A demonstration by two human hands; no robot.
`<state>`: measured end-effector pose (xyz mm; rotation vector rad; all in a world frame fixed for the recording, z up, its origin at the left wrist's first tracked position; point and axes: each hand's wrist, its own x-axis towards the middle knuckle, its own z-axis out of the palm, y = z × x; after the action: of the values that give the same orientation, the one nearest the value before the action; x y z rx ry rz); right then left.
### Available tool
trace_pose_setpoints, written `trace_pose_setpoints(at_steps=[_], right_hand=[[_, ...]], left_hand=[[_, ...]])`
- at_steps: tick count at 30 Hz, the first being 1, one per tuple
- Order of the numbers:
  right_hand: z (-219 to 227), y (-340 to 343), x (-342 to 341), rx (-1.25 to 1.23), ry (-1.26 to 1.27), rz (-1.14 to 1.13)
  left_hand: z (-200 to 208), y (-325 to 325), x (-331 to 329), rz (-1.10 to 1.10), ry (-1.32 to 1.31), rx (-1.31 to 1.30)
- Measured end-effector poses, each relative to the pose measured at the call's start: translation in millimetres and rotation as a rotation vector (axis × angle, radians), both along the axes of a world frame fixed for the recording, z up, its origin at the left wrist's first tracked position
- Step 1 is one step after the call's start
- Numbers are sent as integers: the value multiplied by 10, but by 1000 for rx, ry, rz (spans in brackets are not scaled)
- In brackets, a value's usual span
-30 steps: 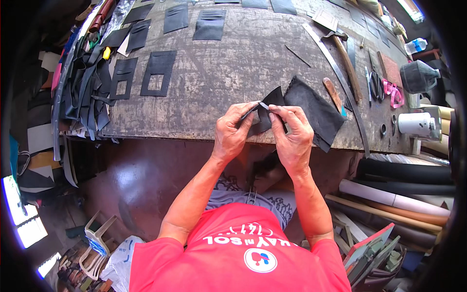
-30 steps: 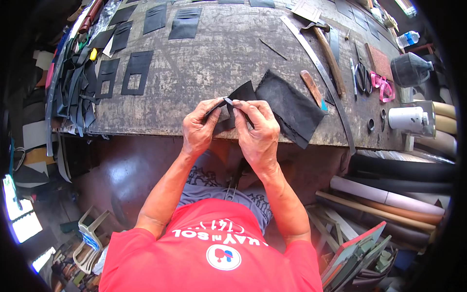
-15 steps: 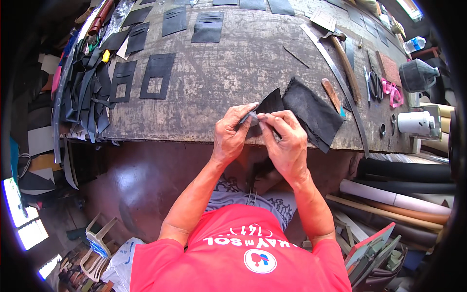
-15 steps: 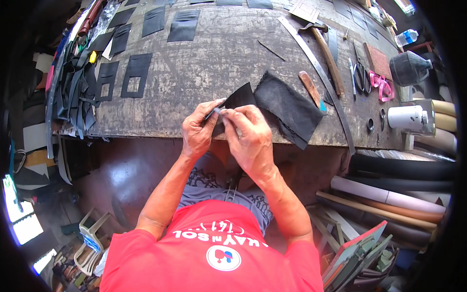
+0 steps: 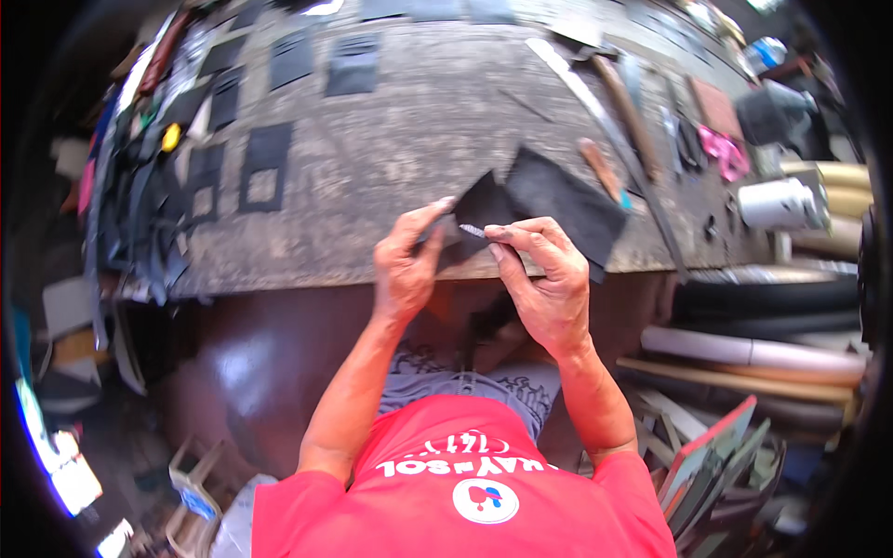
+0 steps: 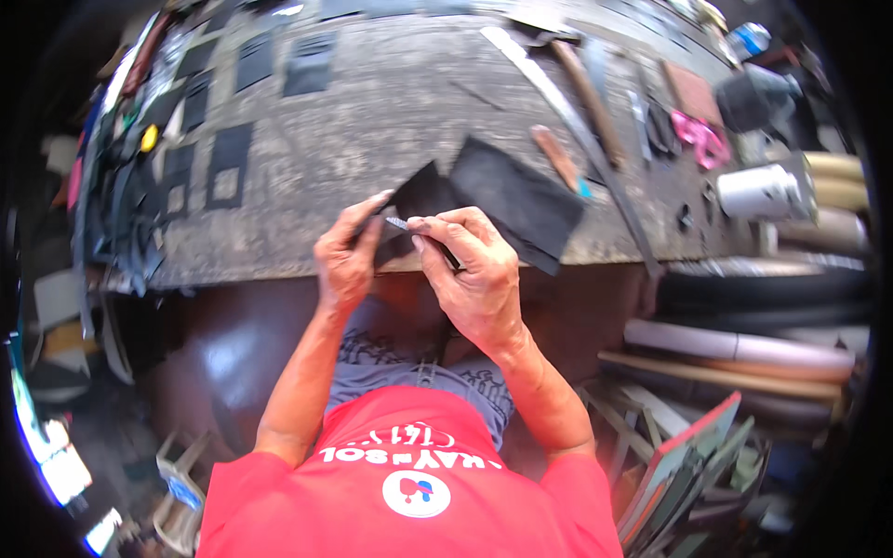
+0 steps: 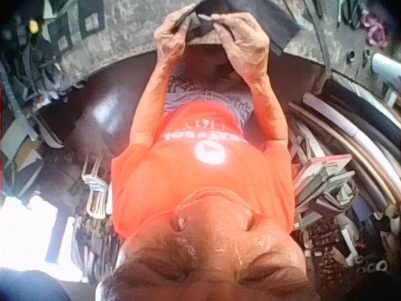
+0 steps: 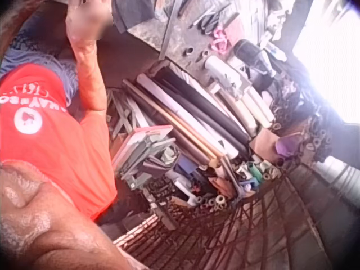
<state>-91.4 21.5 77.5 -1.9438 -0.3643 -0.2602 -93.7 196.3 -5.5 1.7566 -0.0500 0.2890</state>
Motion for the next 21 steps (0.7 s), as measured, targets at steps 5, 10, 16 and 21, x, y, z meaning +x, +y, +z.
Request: trace_pose_setpoints(at_steps=[5, 10, 16, 21], right_hand=[[98, -1421, 61, -308, -32, -517], [-128, -3299, 93, -612, 45, -892], [-405, -3687, 416, -720, 78, -722], [-467, -3806, 501, -825, 45, -612]], left_hand=[[-27, 2, -71, 94, 81, -49], [-180, -43, -54, 82, 135, -159], [-176, 8, -42, 71, 83, -108], [-192, 19, -49, 82, 89, -173]])
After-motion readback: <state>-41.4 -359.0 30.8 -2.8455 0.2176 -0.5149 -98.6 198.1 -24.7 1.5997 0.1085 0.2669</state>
